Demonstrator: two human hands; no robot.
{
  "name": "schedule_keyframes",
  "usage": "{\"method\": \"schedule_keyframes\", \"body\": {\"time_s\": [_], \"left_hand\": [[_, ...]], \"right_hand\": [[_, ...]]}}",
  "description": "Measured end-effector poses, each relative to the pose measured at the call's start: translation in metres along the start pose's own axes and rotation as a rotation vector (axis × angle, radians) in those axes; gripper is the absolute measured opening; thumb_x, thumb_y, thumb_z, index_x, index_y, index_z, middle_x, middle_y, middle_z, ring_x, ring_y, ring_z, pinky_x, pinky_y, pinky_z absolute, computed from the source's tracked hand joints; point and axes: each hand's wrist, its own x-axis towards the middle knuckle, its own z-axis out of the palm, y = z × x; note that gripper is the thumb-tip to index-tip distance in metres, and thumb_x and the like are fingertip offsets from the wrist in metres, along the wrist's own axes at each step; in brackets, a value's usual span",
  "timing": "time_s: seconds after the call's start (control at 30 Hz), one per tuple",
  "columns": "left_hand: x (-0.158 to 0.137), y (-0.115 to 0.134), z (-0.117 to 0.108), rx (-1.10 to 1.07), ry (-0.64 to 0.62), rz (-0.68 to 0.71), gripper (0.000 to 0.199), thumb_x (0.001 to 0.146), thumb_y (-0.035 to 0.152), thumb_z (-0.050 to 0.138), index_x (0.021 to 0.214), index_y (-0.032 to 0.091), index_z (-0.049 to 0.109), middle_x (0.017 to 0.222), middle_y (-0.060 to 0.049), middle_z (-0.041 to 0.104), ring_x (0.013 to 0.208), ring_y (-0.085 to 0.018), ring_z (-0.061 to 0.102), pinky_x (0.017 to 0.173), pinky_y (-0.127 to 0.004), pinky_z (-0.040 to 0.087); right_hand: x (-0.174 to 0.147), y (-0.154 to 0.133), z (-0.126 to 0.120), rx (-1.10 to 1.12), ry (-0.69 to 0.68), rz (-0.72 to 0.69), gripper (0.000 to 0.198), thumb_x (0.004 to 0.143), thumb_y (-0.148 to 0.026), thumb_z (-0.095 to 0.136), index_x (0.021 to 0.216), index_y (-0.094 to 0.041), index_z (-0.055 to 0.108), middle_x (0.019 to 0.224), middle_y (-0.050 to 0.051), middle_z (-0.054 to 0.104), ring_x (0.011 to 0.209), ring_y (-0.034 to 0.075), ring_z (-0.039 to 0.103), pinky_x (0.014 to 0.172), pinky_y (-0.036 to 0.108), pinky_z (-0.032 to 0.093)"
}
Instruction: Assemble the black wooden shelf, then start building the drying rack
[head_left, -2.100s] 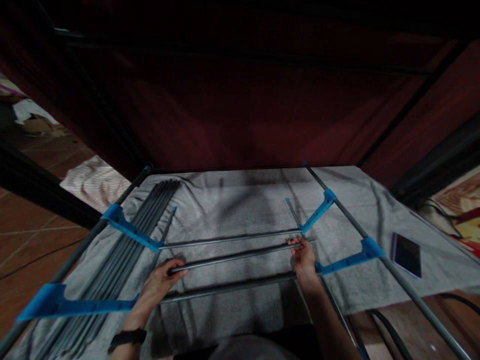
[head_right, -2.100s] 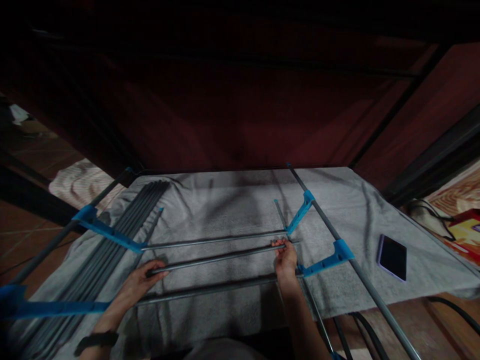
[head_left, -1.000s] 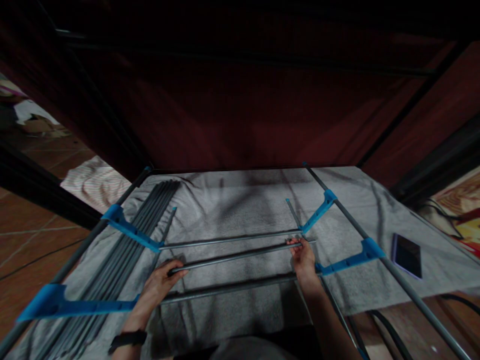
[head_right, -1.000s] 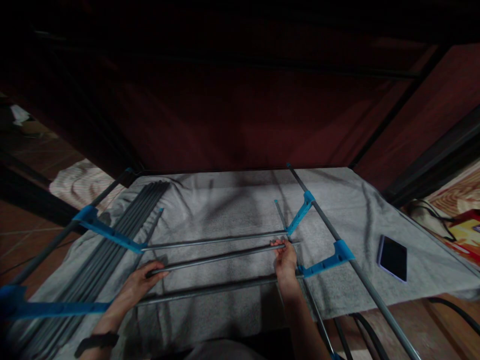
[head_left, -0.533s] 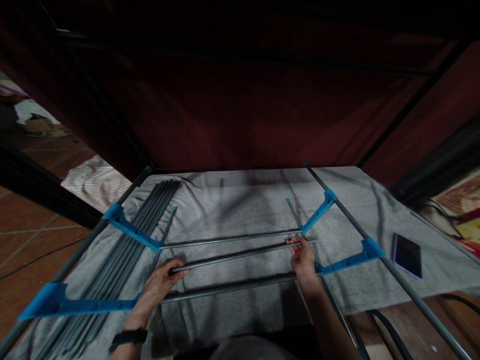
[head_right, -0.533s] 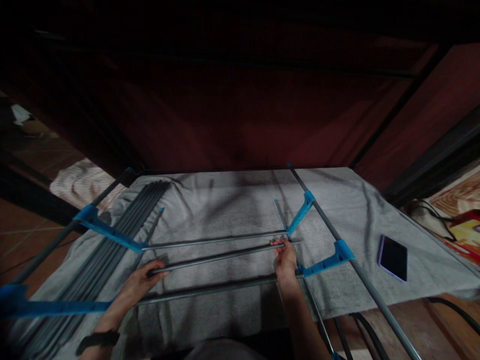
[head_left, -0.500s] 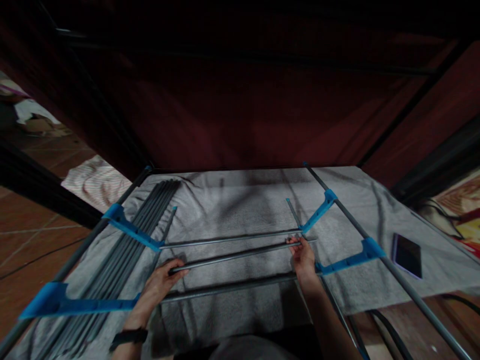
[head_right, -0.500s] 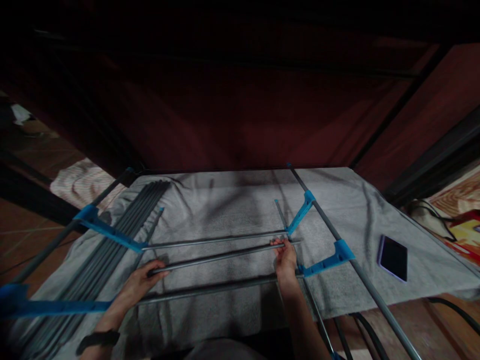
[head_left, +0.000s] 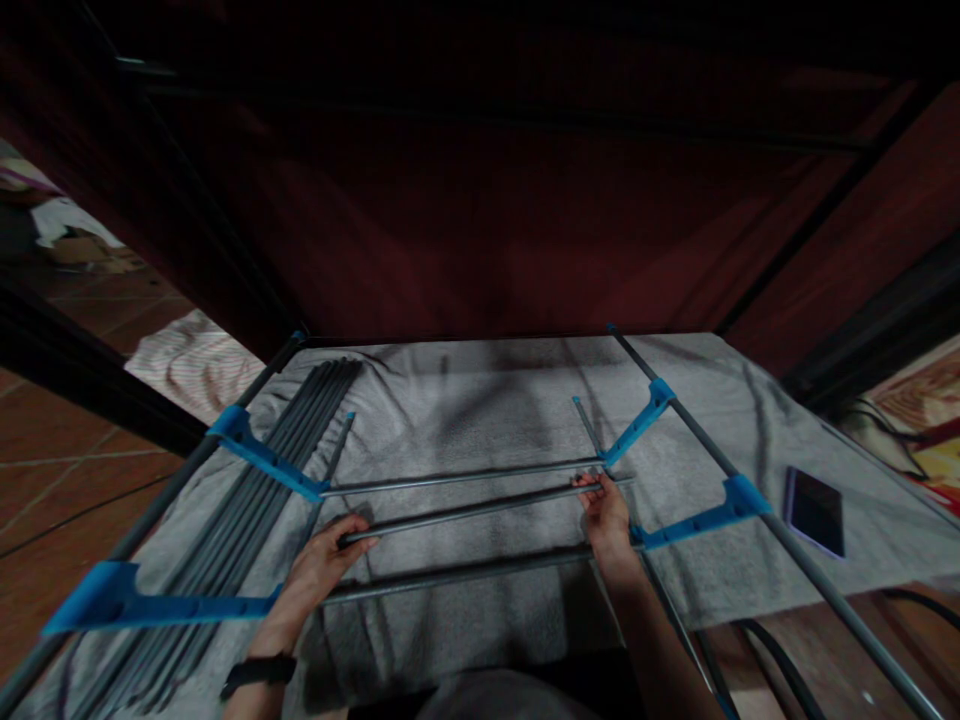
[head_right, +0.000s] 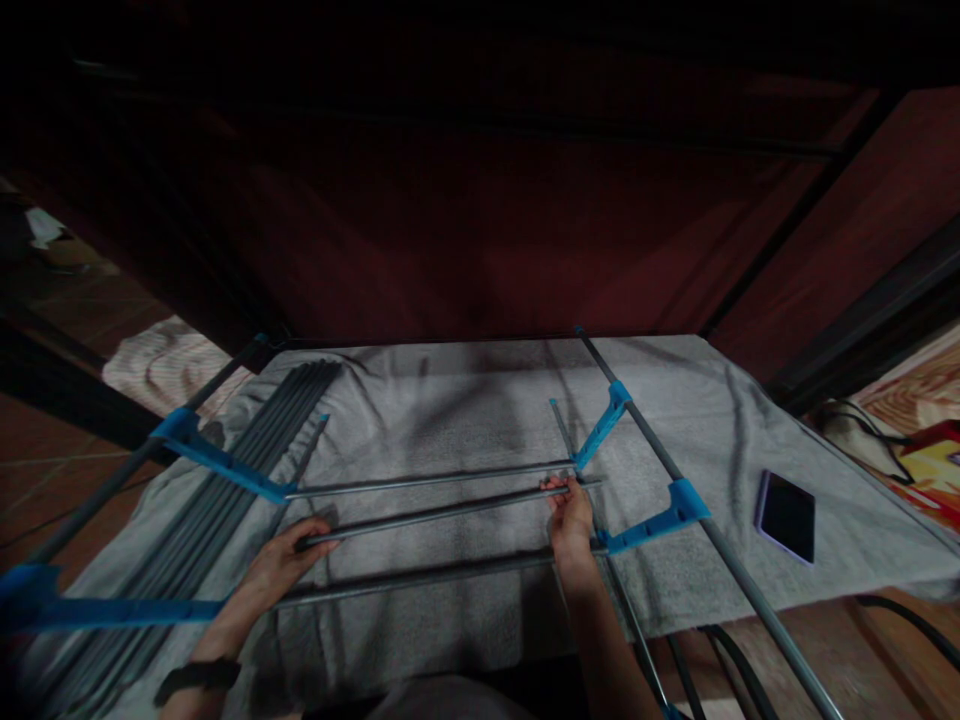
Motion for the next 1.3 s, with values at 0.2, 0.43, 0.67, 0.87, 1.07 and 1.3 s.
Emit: {"method": "schedule_keyframes", "body": {"time_s": [0.2, 0.43, 0.67, 0.87, 1.07, 1.3], "left_hand": [[0.002, -0.002, 0.0, 0.033, 0.019, 0.066, 0.042, 0.073, 0.062, 0.063, 0.084, 0.023, 0.074, 0.093, -0.006, 0.072, 0.094, -0.025, 0.067, 0.076, -0.032, 0.055], [0.002, -0.005, 0.002, 0.007, -0.004, 0.004, 0.041, 0.07, 0.059, 0.067, 0.089, 0.022, 0.072, 0.091, -0.004, 0.074, 0.086, -0.024, 0.069, 0.075, -0.031, 0.055], [0.003, -0.004, 0.0, 0.049, 0.043, 0.117, 0.043, 0.076, 0.063, 0.062, 0.084, 0.022, 0.073, 0.088, -0.006, 0.07, 0.087, -0.024, 0.067, 0.076, -0.033, 0.055], [0.001, -0.005, 0.0, 0.06, 0.069, 0.119, 0.045, 0.076, 0.065, 0.063, 0.087, 0.022, 0.073, 0.091, -0.006, 0.071, 0.091, -0.025, 0.068, 0.073, -0.032, 0.057], [0.0, -0.005, -0.001, 0.022, 0.113, 0.057, 0.05, 0.069, 0.068, 0.067, 0.089, 0.023, 0.072, 0.094, -0.006, 0.074, 0.09, -0.026, 0.069, 0.076, -0.034, 0.058], [0.001, -0.005, -0.001, 0.071, 0.14, 0.146, 0.049, 0.073, 0.07, 0.063, 0.084, 0.023, 0.072, 0.093, -0.007, 0.073, 0.094, -0.026, 0.067, 0.084, -0.037, 0.056]], "right_hand": [[-0.001, -0.001, 0.003, -0.007, 0.009, -0.009, 0.005, 0.081, -0.022, 0.061, 0.077, -0.021, 0.057, 0.065, -0.005, 0.068, 0.059, 0.011, 0.068, 0.069, 0.023, 0.059], [0.0, -0.001, 0.003, 0.006, 0.02, 0.006, 0.004, 0.082, -0.019, 0.058, 0.078, -0.02, 0.058, 0.064, -0.005, 0.068, 0.058, 0.01, 0.066, 0.067, 0.024, 0.059], [0.0, -0.004, 0.003, 0.001, 0.017, 0.015, 0.005, 0.079, -0.017, 0.061, 0.076, -0.02, 0.057, 0.064, -0.005, 0.068, 0.058, 0.01, 0.067, 0.067, 0.023, 0.059], [-0.005, -0.011, 0.003, 0.025, -0.012, 0.032, 0.004, 0.08, -0.021, 0.06, 0.081, -0.021, 0.057, 0.068, -0.004, 0.069, 0.061, 0.012, 0.068, 0.067, 0.025, 0.059], [-0.004, -0.03, 0.001, 0.092, 0.027, -0.028, 0.008, 0.082, -0.029, 0.057, 0.087, -0.023, 0.056, 0.075, -0.002, 0.071, 0.068, 0.013, 0.071, 0.07, 0.028, 0.059], [-0.002, -0.051, -0.003, 0.172, 0.063, -0.07, 0.007, 0.083, -0.023, 0.051, 0.085, -0.022, 0.057, 0.075, -0.002, 0.071, 0.07, 0.011, 0.07, 0.074, 0.026, 0.058]]}}
